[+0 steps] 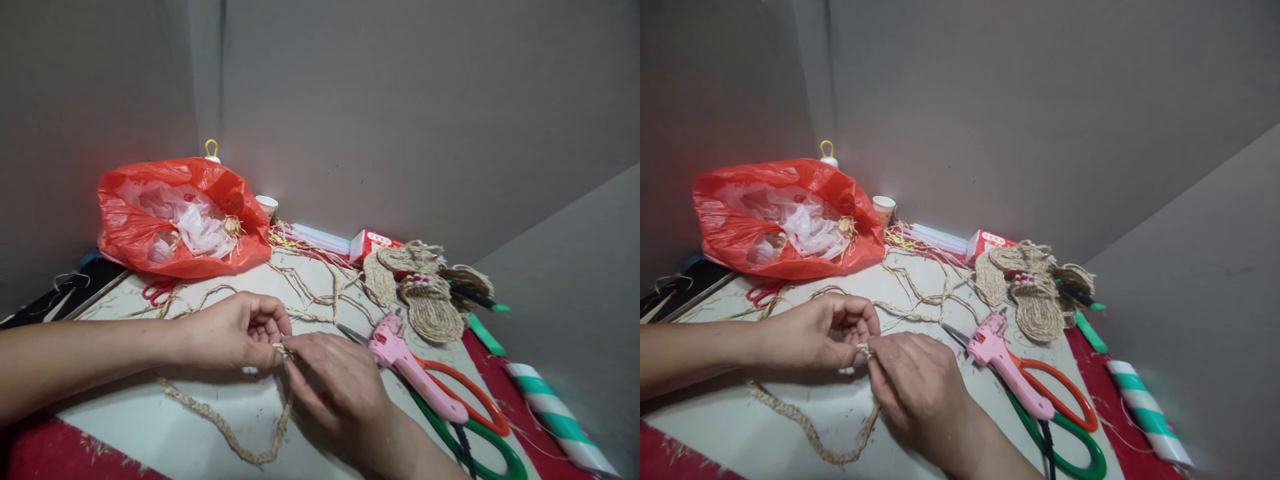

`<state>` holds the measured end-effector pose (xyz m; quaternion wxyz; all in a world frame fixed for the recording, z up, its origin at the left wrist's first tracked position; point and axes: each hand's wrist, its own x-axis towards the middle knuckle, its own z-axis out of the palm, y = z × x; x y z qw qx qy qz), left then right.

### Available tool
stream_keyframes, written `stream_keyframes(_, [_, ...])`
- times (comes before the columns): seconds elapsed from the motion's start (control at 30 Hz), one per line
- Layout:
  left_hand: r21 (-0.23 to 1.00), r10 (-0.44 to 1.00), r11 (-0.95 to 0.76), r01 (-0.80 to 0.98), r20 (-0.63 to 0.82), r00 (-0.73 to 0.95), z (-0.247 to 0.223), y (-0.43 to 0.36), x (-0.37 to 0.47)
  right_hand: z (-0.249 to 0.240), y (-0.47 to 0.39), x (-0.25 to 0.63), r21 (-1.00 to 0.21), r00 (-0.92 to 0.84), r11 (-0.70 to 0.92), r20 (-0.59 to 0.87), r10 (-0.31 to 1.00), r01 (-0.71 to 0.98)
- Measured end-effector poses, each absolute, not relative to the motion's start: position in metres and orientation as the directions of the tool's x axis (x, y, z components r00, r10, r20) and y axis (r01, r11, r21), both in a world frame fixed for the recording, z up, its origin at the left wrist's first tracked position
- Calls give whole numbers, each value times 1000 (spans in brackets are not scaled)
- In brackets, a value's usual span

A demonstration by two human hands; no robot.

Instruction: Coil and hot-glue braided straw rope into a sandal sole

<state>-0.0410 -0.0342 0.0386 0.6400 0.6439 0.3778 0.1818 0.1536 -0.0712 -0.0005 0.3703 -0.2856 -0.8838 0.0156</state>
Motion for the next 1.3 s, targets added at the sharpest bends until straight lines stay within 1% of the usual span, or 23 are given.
stream_keyframes(0.1, [972, 737, 123, 198, -223, 638, 32, -34, -41, -3, -71, 153, -262, -538, 827, 654, 531, 497])
stream_keyframes(0.2, [982, 760, 151, 112, -188, 622, 29, -33, -41, -7, -71, 153, -342, -437, 783, 681, 588, 520])
stream_keyframes(0.27, [984, 777, 161, 80, -176, 605, 30, -33, -40, -6, -72, 153, -373, -393, 754, 680, 618, 540])
stream_keyframes(0.5, [981, 802, 192, -16, -147, 579, 29, -36, -39, -3, -71, 152, -371, -366, 752, 701, 612, 545])
stream_keyframes(0.6, [981, 813, 188, -40, -132, 567, 27, -36, -38, -6, -71, 152, -348, -361, 768, 729, 582, 537])
stream_keyframes(0.7, [983, 838, 173, -57, -116, 533, 26, -37, -37, -9, -72, 151, -343, -343, 772, 747, 570, 535])
stream_keyframes(0.83, [986, 860, 151, -70, -96, 501, 23, -37, -38, -9, -74, 147, -383, -305, 747, 739, 600, 543])
stream_keyframes(1.03, [992, 860, 102, -73, -51, 507, 19, -37, -37, -12, -77, 143, -433, -271, 708, 711, 649, 558])
stream_keyframes(1.23, [996, 859, 89, -12, -71, 508, 21, -36, -37, -15, -76, 144, -423, -309, 692, 673, 672, 584])
stream_keyframes(1.3, [995, 866, 101, -9, -84, 494, 22, -36, -36, -15, -76, 144, -472, -288, 655, 635, 717, 591])
